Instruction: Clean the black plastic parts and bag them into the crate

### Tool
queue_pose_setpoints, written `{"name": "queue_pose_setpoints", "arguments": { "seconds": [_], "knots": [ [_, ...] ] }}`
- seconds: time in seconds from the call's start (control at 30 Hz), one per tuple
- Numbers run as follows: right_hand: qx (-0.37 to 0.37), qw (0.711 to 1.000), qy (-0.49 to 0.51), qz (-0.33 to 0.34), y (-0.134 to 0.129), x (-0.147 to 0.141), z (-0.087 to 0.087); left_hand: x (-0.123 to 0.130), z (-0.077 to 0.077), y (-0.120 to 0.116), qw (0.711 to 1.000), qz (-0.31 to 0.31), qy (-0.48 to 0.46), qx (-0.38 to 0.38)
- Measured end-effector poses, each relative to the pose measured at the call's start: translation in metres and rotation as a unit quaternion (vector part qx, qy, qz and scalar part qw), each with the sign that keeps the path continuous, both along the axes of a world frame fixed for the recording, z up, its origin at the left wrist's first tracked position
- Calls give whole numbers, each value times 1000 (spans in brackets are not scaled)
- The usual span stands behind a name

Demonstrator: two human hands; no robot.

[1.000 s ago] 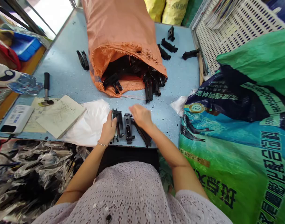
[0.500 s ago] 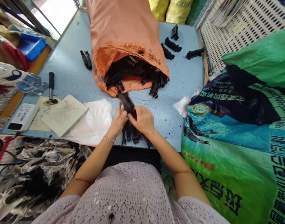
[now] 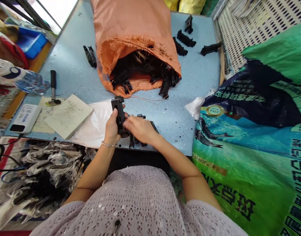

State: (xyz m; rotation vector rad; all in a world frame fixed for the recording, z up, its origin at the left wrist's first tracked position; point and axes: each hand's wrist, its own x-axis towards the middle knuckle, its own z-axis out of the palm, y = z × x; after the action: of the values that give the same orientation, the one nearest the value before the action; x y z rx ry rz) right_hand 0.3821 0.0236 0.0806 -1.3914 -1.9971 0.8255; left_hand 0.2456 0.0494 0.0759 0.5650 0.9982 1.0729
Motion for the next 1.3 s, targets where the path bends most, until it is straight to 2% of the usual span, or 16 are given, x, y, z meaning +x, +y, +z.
{"name": "queue_pose_setpoints", "arguments": {
  "seconds": [0.1,0.2,0.23,0.3,0.33,0.4,0.53,0.63,0.73,0.87,0.93,1.0,1.1,1.2,1.23,1.3],
  "knots": [
    [51,995,-74,51,-30,-10,-10,-16,-5,0,999,-36,4,-16],
    [20,989,-91,116,-22,4,-19,-33,-24,-8,994,-69,89,-9],
    [12,991,-96,90,-9,15,-21,-36,-33,-12,989,-62,135,13],
    [16,991,-118,-64,29,43,-25,-39,-52,-20,969,-49,235,62],
    [30,970,-146,-193,51,59,-27,-37,-61,-25,954,-51,285,80],
    [19,914,-212,-345,97,91,-31,-27,-75,-33,921,-70,369,102],
    [-98,860,-292,-407,155,143,-39,-12,-87,-40,885,-85,434,144],
    [-128,893,-209,-378,150,165,-39,-19,-81,-39,891,-70,417,167],
    [-127,938,29,-321,115,166,-39,-30,-67,-36,891,-26,413,189],
    [-60,927,265,-258,62,129,-45,-23,-44,-27,901,-18,347,259],
    [-10,932,245,-266,45,108,-43,-12,-31,-18,904,-37,304,299],
    [50,951,149,-267,35,91,-33,0,-18,-9,897,-47,284,335],
    [112,984,30,-133,24,75,-6,10,1,3,887,-86,256,374],
    [74,996,10,47,13,64,25,10,14,8,903,-134,204,355],
    [58,996,4,66,10,61,34,9,17,7,909,-128,199,342],
    [48,999,-8,22,5,55,46,5,20,4,911,-94,236,326]
  ]
}}
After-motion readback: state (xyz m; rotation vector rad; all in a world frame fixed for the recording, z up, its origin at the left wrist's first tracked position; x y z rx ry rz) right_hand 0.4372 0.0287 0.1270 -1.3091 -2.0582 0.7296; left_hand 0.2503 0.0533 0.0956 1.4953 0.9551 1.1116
